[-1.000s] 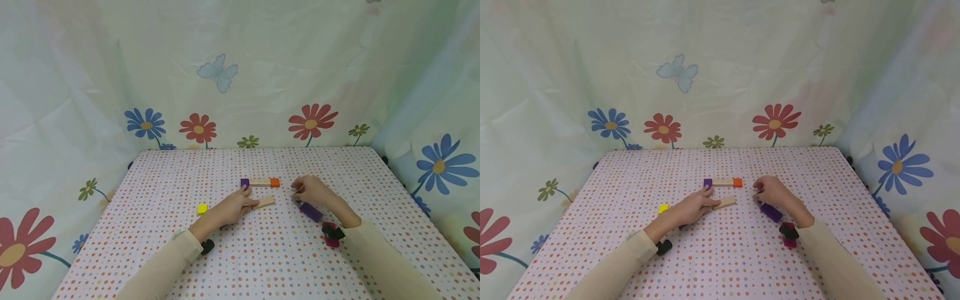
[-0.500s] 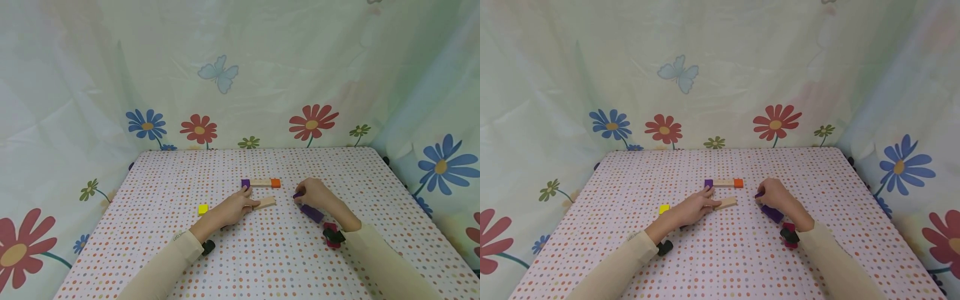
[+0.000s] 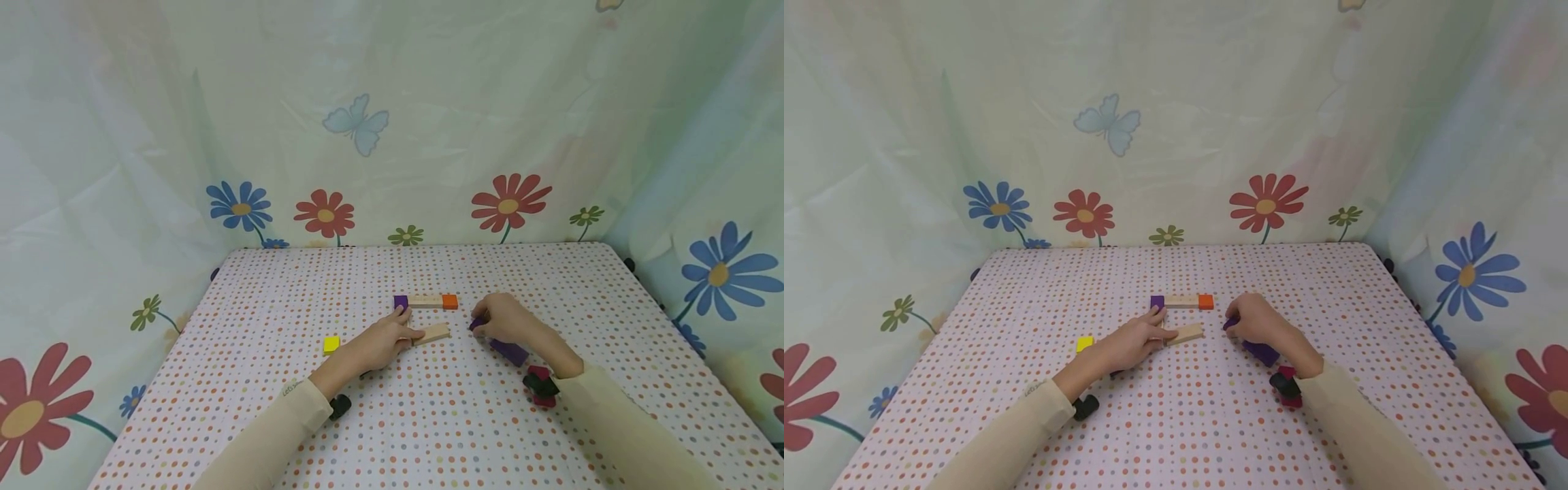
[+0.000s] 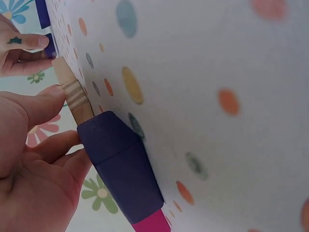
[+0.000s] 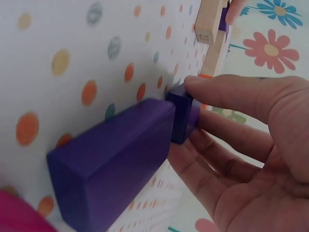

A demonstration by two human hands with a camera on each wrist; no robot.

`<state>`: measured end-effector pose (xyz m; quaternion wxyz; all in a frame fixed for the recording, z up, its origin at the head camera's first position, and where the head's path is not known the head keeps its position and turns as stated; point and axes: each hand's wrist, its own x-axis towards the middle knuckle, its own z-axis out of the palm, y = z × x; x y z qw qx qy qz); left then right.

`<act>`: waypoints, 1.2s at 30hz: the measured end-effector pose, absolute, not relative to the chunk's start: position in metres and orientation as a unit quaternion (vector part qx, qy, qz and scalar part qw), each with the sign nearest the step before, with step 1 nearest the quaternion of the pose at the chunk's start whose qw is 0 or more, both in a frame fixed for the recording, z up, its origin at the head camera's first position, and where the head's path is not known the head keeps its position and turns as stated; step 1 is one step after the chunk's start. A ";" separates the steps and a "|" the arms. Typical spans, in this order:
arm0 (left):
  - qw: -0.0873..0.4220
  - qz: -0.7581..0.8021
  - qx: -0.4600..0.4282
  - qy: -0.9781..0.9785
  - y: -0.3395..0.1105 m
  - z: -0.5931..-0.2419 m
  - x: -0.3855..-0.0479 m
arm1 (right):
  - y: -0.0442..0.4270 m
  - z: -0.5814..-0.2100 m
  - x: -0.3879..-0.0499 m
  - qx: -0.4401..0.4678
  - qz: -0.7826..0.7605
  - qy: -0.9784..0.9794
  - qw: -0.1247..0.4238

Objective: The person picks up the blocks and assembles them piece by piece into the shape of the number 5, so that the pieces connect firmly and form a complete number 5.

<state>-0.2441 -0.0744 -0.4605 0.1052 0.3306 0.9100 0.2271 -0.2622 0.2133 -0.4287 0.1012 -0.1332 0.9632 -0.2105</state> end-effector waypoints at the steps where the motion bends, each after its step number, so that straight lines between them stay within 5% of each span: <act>1: 0.105 0.227 0.331 0.910 -0.074 -0.461 -0.244 | 0.212 -0.428 -0.262 -0.139 -0.210 0.962 0.102; 36: 0.107 0.222 0.330 0.911 -0.073 -0.461 -0.245 | 0.214 -0.437 -0.261 -0.173 -0.227 0.953 0.097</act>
